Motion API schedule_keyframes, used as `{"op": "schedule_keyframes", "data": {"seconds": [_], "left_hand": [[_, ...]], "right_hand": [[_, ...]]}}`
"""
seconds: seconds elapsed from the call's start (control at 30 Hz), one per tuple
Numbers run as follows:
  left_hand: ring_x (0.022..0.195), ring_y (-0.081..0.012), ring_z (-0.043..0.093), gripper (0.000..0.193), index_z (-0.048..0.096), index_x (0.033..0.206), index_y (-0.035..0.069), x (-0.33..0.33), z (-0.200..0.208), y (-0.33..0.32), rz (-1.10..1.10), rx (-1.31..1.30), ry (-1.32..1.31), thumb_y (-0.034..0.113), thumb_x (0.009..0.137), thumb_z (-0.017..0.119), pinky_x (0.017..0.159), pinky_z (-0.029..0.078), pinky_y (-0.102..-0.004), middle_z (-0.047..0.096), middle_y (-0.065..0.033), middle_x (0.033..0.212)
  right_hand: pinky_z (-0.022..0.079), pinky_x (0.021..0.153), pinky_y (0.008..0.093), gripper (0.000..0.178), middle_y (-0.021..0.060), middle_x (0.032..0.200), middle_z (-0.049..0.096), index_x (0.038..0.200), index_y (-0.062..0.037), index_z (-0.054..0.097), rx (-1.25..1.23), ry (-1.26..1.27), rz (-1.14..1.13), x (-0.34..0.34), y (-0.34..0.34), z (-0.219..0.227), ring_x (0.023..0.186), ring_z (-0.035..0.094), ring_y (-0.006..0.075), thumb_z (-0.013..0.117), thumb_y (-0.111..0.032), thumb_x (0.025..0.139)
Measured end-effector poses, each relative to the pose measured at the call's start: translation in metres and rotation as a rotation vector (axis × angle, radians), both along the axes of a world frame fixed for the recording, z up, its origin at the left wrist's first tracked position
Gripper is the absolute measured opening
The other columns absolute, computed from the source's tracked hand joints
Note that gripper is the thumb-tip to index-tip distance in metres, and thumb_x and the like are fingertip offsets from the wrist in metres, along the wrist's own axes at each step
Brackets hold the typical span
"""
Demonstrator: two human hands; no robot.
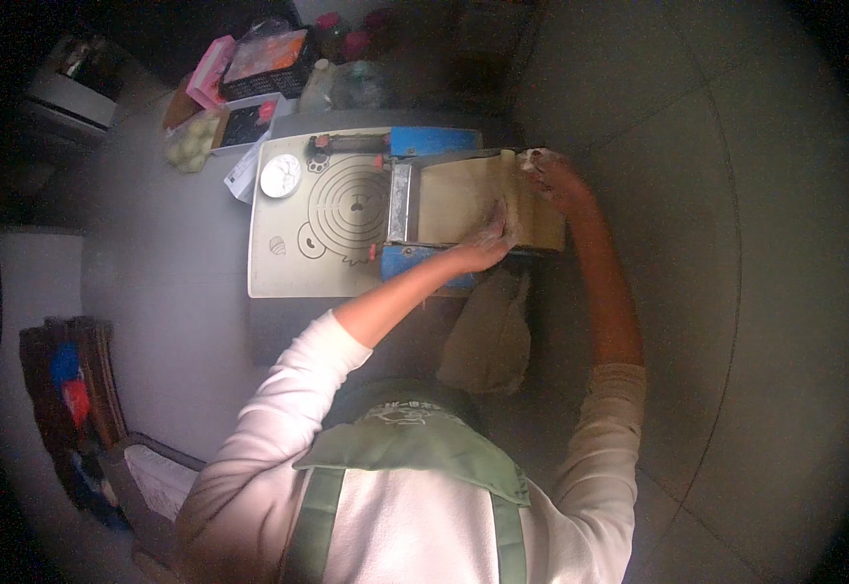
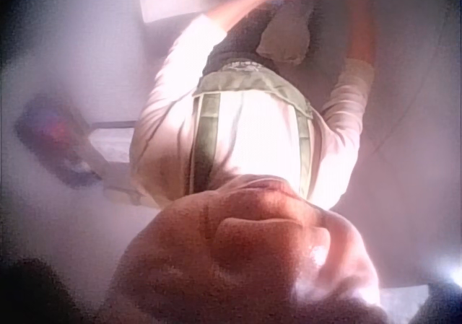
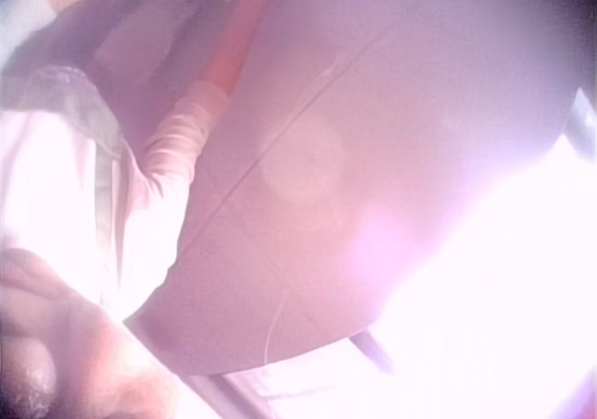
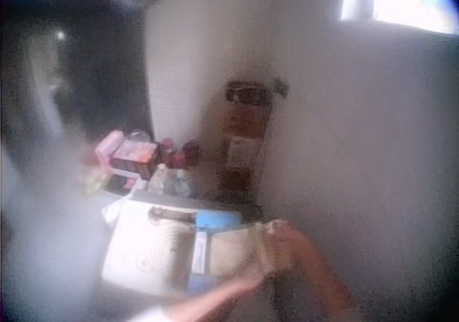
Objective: The person repeatedly feeds a sheet of dough through a blue pasta machine, folding and re-feeding it multiple times to thin it. The person adjusts the dough alignment and occasionally wipes the machine surface with a cloth.
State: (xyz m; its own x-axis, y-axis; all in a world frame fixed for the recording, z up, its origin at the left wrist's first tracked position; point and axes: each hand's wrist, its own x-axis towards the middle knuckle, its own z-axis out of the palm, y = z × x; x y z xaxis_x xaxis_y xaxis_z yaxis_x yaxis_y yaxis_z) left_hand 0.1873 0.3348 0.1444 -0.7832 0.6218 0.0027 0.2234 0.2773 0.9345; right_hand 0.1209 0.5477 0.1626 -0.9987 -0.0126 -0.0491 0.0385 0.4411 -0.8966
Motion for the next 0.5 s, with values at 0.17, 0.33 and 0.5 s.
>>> {"op": "schedule_keyframes", "data": {"seconds": [0.17,0.33,0.5], "left_hand": [[0.114,-0.0394,0.042,0.054,0.04,0.122,-0.006,-0.037,0.026,-0.058,-0.159,-0.31,-0.114,0.037,0.092,0.027,0.096,0.033,-0.0418,0.044,-0.0293,0.121],[0.132,-0.0432,0.0,0.064,0.024,0.131,-0.01,-0.061,-0.042,-0.055,0.092,-0.38,0.105,0.037,0.089,0.033,0.108,0.002,-0.0451,0.009,-0.0307,0.14],[0.132,-0.0423,0.003,0.053,0.031,0.13,-0.006,-0.041,0.011,-0.06,-0.411,-0.723,-0.007,0.026,0.087,0.035,0.108,0.006,-0.0461,0.009,-0.0305,0.14]], "right_hand": [[0.035,0.047,0.0198,0.014,0.0,0.079,0.056,0.092,-0.0101,0.057,-0.585,-0.403,-0.485,0.007,-0.042,0.036,0.061,0.048,0.0083,0.049,-0.021,0.089],[0.044,0.087,0.0333,0.035,0.0072,0.111,0.052,0.115,-0.0065,0.05,-0.611,-0.494,-0.387,-0.005,-0.027,0.028,0.097,0.052,0.0204,0.055,-0.028,0.088],[0.043,0.087,0.0336,0.03,0.008,0.108,0.053,0.115,-0.0056,0.049,-0.529,-0.525,-0.325,-0.003,-0.024,0.031,0.097,0.052,0.0201,0.05,-0.023,0.091]]}}
